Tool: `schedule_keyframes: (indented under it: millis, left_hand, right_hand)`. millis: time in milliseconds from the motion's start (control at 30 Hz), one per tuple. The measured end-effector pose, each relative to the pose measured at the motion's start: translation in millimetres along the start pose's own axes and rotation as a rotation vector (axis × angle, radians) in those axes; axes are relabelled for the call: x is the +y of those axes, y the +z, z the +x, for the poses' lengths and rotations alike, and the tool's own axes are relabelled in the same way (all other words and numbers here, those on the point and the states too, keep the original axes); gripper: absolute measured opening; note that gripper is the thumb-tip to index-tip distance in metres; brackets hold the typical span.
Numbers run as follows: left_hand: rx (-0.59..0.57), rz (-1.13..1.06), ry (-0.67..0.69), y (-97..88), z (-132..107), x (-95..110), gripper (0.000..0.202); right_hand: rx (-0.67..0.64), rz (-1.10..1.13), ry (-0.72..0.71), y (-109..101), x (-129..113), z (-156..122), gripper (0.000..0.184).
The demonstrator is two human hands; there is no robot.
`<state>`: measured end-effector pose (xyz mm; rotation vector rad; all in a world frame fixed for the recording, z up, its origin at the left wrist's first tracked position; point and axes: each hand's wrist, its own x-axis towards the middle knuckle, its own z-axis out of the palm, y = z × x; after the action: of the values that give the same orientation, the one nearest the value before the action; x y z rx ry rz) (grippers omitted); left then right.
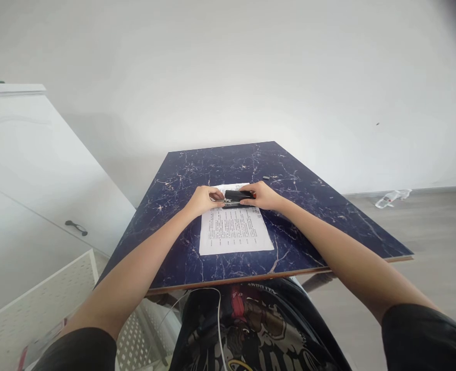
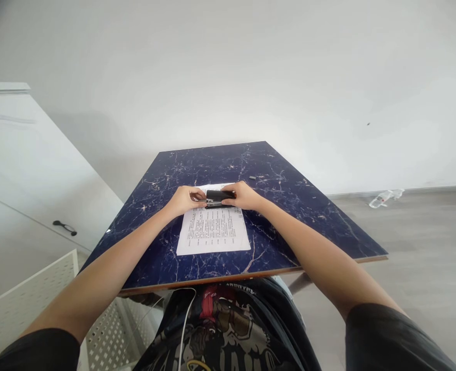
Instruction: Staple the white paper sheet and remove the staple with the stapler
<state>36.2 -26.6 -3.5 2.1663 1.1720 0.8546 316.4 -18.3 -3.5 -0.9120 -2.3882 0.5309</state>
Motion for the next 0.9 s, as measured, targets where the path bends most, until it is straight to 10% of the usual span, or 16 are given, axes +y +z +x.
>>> schedule_keyframes:
  millis: [567, 900]
  left_hand:
    - [-0.037, -0.016, -0.012, -0.1, -1, -1, 0.019]
    - [-0.394, -0.142, -0.013, -44.7, -2, -35, 0.043]
  right_hand:
    - [-0.015, 0.003, -0.010, -3, -1, -1, 0.027]
    - [-0.046, 0.042, 0.015, -5, 1, 0, 0.031]
